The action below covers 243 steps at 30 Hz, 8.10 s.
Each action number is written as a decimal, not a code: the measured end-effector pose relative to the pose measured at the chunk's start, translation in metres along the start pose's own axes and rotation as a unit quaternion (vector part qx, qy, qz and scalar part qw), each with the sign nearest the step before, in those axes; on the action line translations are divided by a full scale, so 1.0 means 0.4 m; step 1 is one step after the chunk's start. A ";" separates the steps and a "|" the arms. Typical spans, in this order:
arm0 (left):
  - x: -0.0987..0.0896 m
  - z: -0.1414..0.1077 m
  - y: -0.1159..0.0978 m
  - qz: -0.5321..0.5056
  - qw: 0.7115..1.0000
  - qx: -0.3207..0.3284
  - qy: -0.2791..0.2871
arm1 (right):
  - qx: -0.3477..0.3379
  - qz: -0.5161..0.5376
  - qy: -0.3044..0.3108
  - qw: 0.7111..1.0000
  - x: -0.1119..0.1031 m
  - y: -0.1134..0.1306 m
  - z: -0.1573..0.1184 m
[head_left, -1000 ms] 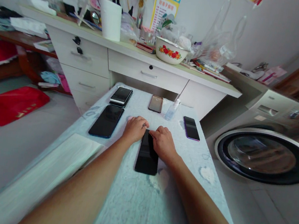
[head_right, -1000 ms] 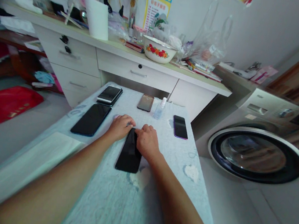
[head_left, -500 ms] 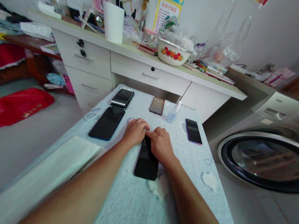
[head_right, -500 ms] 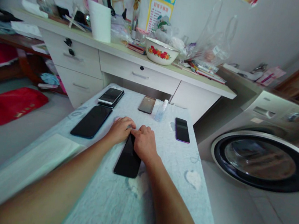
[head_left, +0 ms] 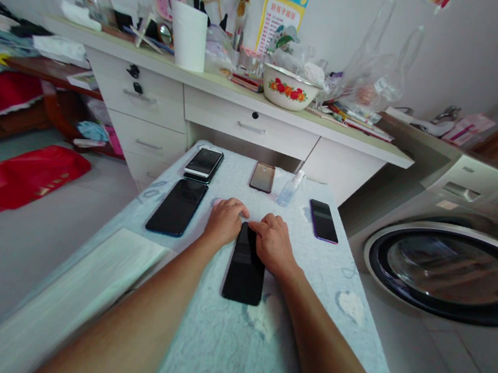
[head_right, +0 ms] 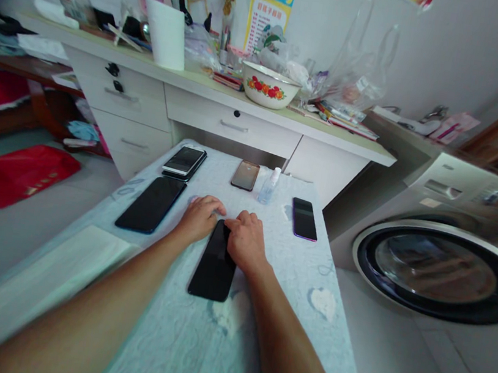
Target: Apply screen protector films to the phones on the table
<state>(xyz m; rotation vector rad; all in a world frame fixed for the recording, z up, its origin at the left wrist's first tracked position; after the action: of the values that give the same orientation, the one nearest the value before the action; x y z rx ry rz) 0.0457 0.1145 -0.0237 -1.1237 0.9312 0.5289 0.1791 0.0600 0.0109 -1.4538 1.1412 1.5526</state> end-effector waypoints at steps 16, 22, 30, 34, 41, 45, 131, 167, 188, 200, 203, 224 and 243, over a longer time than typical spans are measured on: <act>-0.007 -0.002 0.005 -0.028 0.999 -0.020 -0.024 | -0.001 -0.006 0.003 1.000 0.001 0.008 0.001; -0.009 -0.001 0.000 -0.027 0.999 -0.014 -0.015 | 0.017 -0.003 0.004 1.000 -0.009 -0.018 -0.016; -0.010 -0.003 -0.007 -0.021 1.000 -0.009 -0.013 | 0.033 -0.003 0.011 0.999 -0.012 -0.037 -0.033; -0.009 -0.002 -0.008 -0.014 1.000 -0.008 -0.012 | 0.042 -0.001 0.016 0.999 -0.017 -0.048 -0.039; -0.006 -0.002 -0.005 -0.011 1.000 -0.009 -0.007 | 0.050 0.013 0.010 0.999 -0.018 -0.073 -0.049; -0.002 -0.002 -0.001 -0.009 1.000 -0.008 -0.011 | 0.038 0.013 0.010 0.999 -0.016 -0.076 -0.067; -0.014 -0.002 0.004 -0.060 0.998 -0.015 -0.034 | -0.114 0.043 0.042 0.992 0.001 0.053 -0.035; -0.019 -0.005 0.001 -0.072 0.997 -0.011 -0.037 | -0.104 0.059 0.026 0.992 0.005 0.047 -0.024; -0.005 0.001 0.010 -0.051 0.998 -0.005 -0.034 | -0.008 0.004 0.015 1.000 0.013 0.031 0.007; -0.001 0.000 0.010 -0.036 0.999 0.000 -0.029 | 0.014 0.007 0.020 1.000 0.003 0.011 -0.005; -0.003 -0.002 0.008 -0.032 0.999 0.002 -0.023 | 0.021 0.007 0.019 1.000 0.002 0.005 -0.011; -0.004 -0.002 0.005 -0.027 0.999 -0.003 -0.024 | 0.002 -0.012 0.019 1.000 0.013 0.039 0.009; -0.003 -0.003 0.002 -0.024 1.000 0.006 -0.019 | 0.042 -0.010 0.024 0.999 -0.001 -0.013 -0.028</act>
<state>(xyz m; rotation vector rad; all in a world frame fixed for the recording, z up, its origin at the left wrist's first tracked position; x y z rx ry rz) 0.0440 0.1140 -0.0233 -1.1190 0.8719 0.5034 0.1878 0.0514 0.0109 -1.4492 1.2021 1.4454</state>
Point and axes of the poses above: each hand's wrist, its own z-axis towards the middle knuckle, its own x-axis out of the palm, y = z × x, the point moved 4 cm from there along z, towards the middle knuckle, and after that the axes turned 12 degrees about y, right-handed, at the moved point
